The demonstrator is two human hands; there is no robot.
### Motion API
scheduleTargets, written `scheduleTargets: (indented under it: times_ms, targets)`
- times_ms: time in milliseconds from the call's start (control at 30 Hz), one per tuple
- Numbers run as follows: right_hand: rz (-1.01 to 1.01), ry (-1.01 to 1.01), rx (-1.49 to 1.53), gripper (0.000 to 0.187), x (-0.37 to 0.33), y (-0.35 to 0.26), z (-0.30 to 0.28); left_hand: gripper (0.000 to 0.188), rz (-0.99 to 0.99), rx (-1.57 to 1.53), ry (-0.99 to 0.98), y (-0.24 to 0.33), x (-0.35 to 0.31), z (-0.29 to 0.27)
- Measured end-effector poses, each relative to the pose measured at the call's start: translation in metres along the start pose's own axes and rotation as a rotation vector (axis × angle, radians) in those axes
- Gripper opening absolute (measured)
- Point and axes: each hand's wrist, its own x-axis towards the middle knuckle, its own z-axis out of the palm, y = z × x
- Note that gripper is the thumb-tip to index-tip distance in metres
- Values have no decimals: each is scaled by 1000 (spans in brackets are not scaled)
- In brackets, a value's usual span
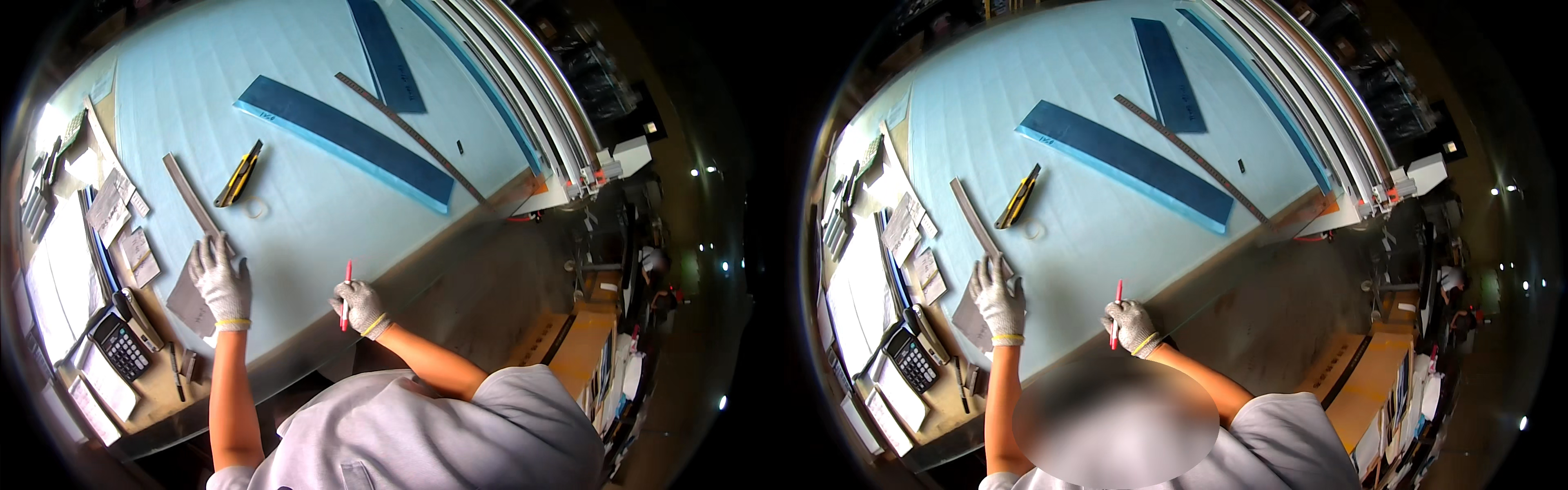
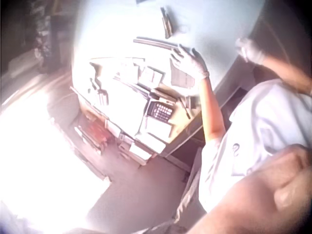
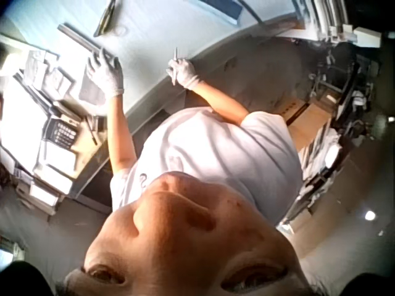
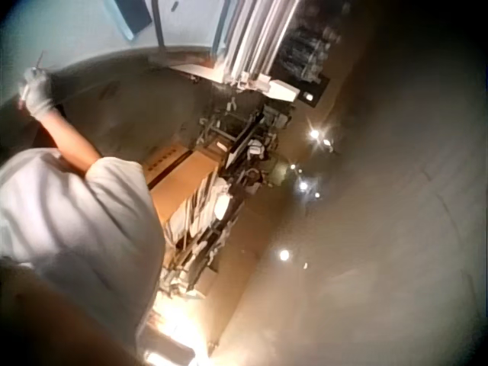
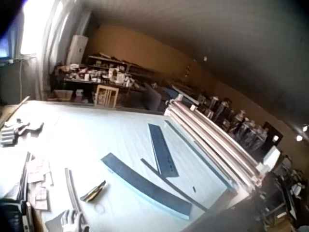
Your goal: The person measures and marks blue and dark gray rectangular strips on a workbench using a metal ruler and a red marker. They also use a calculator to perform calculations and write down results on paper pads. The person handles the strips, ruler, marker, and calculator throughout the task.
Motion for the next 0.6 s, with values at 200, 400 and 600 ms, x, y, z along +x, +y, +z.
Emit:
scheduleTargets:
  times_ms: [200,400,600]
  targets:
    - [424,252,321,19,25,124,-72,67,-4,-17,-171,102,-58,52]
    - [354,462,-463,56,32,287,-205,62,88,-11,-130,176,-70,90]
    - [416,333,-396,51,7,347,-242,57,81,28,-64,205,-59,107]
